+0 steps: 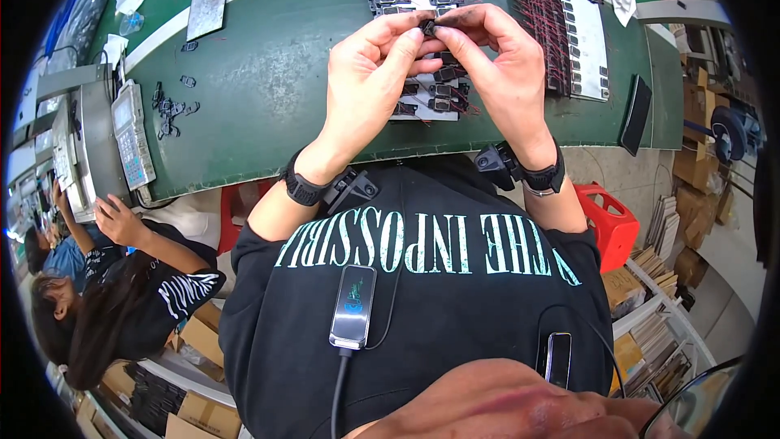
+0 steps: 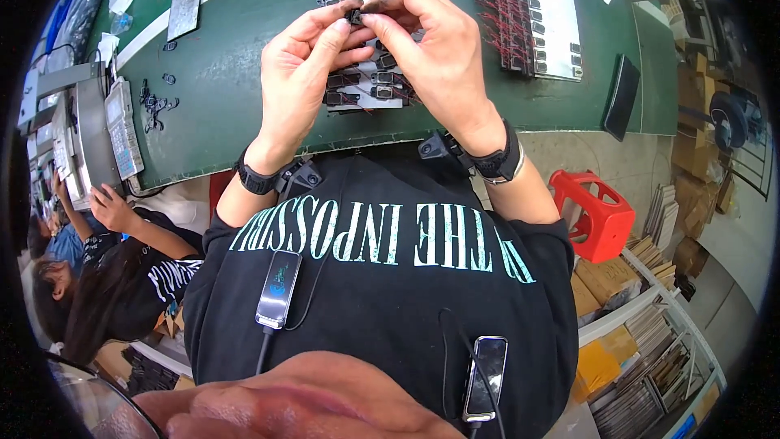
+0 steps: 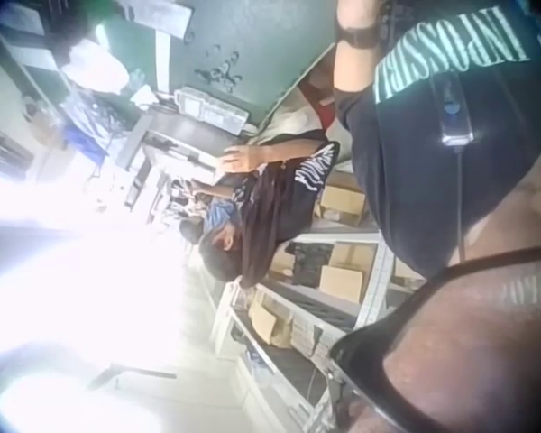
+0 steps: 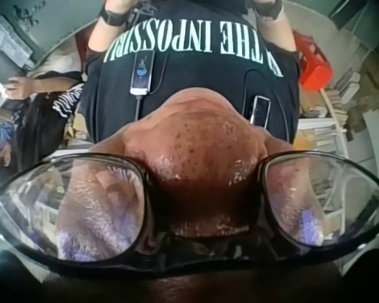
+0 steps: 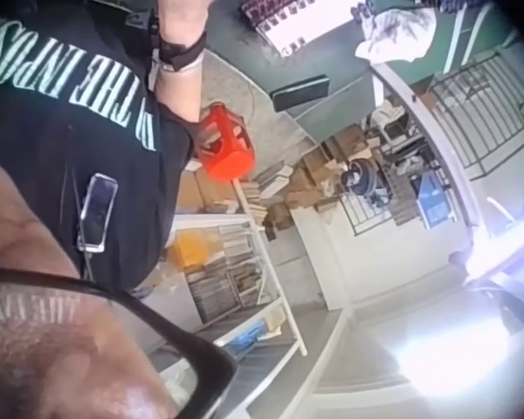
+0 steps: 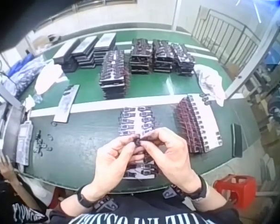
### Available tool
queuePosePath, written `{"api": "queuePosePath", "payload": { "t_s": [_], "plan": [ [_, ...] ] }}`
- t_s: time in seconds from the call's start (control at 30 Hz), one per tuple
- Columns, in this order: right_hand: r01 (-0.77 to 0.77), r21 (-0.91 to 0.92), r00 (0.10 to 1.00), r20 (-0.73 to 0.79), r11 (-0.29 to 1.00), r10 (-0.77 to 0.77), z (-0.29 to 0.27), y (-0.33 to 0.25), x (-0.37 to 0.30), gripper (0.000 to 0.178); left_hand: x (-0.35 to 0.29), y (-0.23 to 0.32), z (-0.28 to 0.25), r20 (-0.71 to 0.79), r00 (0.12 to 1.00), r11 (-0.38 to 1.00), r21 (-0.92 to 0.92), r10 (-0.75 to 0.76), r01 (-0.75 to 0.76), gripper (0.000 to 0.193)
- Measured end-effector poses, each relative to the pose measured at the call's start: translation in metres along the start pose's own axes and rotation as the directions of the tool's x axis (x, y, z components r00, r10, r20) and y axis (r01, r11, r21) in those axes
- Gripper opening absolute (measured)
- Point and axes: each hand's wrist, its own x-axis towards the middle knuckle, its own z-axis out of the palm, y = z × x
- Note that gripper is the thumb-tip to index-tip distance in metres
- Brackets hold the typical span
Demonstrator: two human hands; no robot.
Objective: The person picks up a speaker and a plastic casing from the table, fits the casing onto the speaker by hand, and places the assembled unit onto a metal tray. This process is repeated for additional speakers and casings.
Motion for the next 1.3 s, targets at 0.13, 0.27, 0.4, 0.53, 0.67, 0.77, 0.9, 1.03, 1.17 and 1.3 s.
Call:
{"api": "queuePosePath", "payload": {
  "t_s": [0.13, 0.27, 0.4, 0.53, 0.67, 0.77, 0.9, 1.03, 1.17, 1.3],
  "plan": [
    [0.208, -0.218, 0.978, 0.039, 0.954, -0.204, -0.006, -0.002, 0.004, 0.014, 0.000, 0.001, -0.001, 0.046, 0.999, 0.998, 0.056, 0.029, -0.031, 0.025],
    [0.264, -0.277, 0.965, 0.079, 0.924, -0.252, -0.010, -0.003, 0.003, 0.015, -0.001, 0.000, 0.000, 0.056, 0.998, 0.998, 0.055, 0.032, -0.035, 0.024],
    [0.141, -0.129, 0.989, 0.059, 0.982, -0.135, -0.006, -0.006, -0.001, 0.015, -0.003, -0.002, 0.000, 0.052, 0.998, 0.995, 0.084, 0.048, -0.052, 0.022],
    [-0.072, 0.087, 0.997, 0.014, 0.994, 0.071, -0.004, -0.017, 0.001, 0.015, -0.003, 0.002, 0.000, 0.049, 0.997, 0.992, 0.111, 0.055, -0.060, 0.019],
    [-0.048, -0.008, 0.986, 0.161, 0.999, 0.049, -0.014, -0.013, 0.006, 0.014, -0.003, 0.004, 0.000, 0.061, 0.997, 0.995, 0.089, 0.040, -0.045, 0.016],
    [0.055, -0.105, 0.985, 0.169, 0.993, -0.037, -0.017, -0.014, 0.008, 0.015, -0.001, 0.008, 0.000, 0.059, 0.998, 0.991, 0.127, 0.023, -0.031, 0.015],
    [0.189, -0.171, 0.974, 0.159, 0.967, -0.162, -0.018, -0.008, 0.002, 0.014, -0.013, 0.005, 0.009, 0.011, 0.995, 0.946, 0.308, 0.096, -0.095, 0.014],
    [0.175, -0.149, 0.984, 0.050, 0.973, -0.169, -0.016, -0.020, -0.006, 0.014, -0.012, 0.005, 0.015, -0.014, 0.979, 0.889, 0.421, 0.206, -0.181, 0.014],
    [0.258, -0.136, 0.964, -0.034, 0.957, -0.264, -0.022, -0.029, -0.012, 0.014, -0.014, 0.005, 0.027, 0.009, 0.978, 0.958, 0.199, 0.208, -0.206, 0.017],
    [0.178, -0.141, 0.983, -0.019, 0.974, -0.182, -0.050, -0.030, -0.016, 0.012, -0.006, 0.014, 0.026, 0.147, 0.949, 0.880, 0.357, 0.278, -0.313, 0.020]
  ]
}}
